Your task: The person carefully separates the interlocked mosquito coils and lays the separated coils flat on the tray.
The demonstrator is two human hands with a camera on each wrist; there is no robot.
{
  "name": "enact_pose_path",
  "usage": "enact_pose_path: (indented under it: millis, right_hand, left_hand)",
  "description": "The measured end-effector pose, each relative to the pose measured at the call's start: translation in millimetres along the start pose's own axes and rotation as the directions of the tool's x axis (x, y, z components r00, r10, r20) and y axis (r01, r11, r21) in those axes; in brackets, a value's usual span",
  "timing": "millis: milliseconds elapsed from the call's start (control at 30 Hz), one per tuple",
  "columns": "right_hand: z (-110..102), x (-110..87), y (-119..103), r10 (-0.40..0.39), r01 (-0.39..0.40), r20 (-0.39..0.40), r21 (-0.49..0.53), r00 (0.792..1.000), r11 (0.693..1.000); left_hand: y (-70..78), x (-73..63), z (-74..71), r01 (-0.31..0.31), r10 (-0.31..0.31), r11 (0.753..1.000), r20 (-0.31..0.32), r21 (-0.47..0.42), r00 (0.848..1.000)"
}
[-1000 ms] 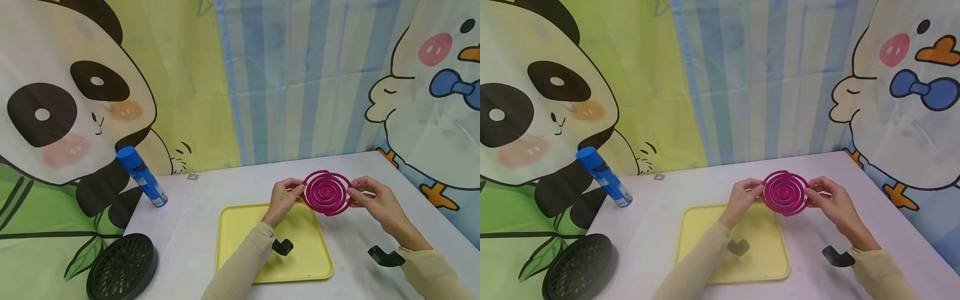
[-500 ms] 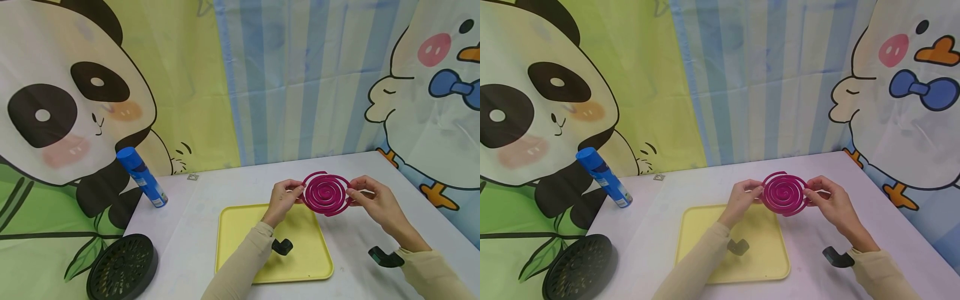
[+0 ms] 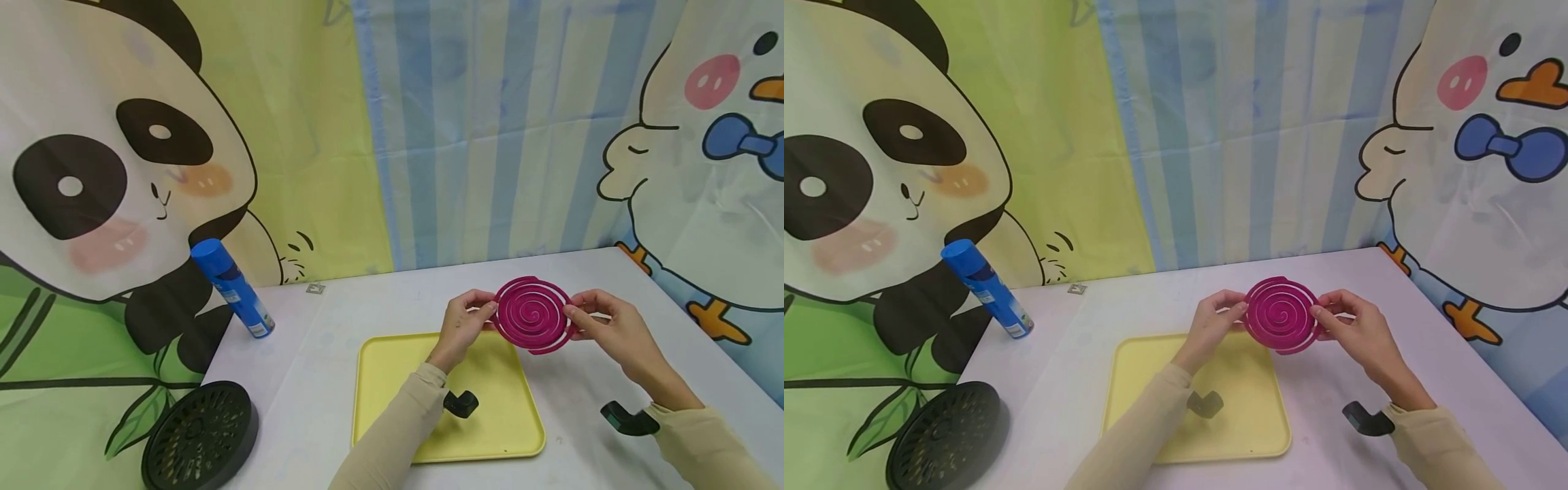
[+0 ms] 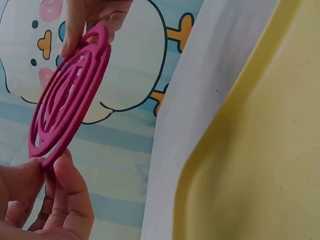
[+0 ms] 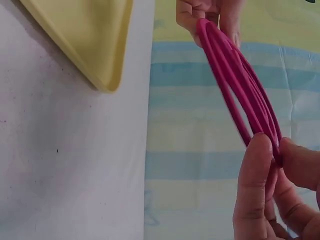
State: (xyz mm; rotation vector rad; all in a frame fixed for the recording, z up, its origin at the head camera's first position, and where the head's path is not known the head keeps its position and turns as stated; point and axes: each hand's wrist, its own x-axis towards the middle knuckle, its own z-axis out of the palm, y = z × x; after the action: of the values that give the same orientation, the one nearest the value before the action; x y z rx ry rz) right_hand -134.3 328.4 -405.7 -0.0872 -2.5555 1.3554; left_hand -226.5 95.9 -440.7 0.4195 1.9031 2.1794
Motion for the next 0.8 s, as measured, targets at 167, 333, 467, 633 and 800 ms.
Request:
enact_pose_path:
  millis: [167,333,467,633,800]
  right_hand:
    - [-0.7,3.1,1.3,0.105,-0.107,0.073,0.017,0.992,0.994]
    - [-2.4,5.2,2.6,0.150,-0.150,0.128,-0.008,0.980,0.989]
    - [-2.7,4.8,0.9,0.140,-0.139,0.130,-0.018,0.982,0.990]
    - [0.6,3.4,-3.3,0.100,-0.100,0.128,-0.008,0.987,0.995]
    - [2.7,2.9,-5.3,0.036,-0.035,0.141,-0.006,0.989,0.999]
  left_hand:
    - [2.2,-0.7,1.5,-0.013,0.013,1.000,0.028,-0.021,1.000]
    - [2.1,0.0,1.2,-0.023,0.024,1.000,0.047,-0.015,0.999]
    - [1.4,0.0,0.5,-0.016,0.016,1.000,0.069,0.000,0.997]
    - [5.5,-2.4,1.1,-0.002,-0.001,1.000,0.124,0.025,0.992]
    - [7.1,-3.4,0.8,-0.010,0.004,0.999,0.109,0.052,0.994]
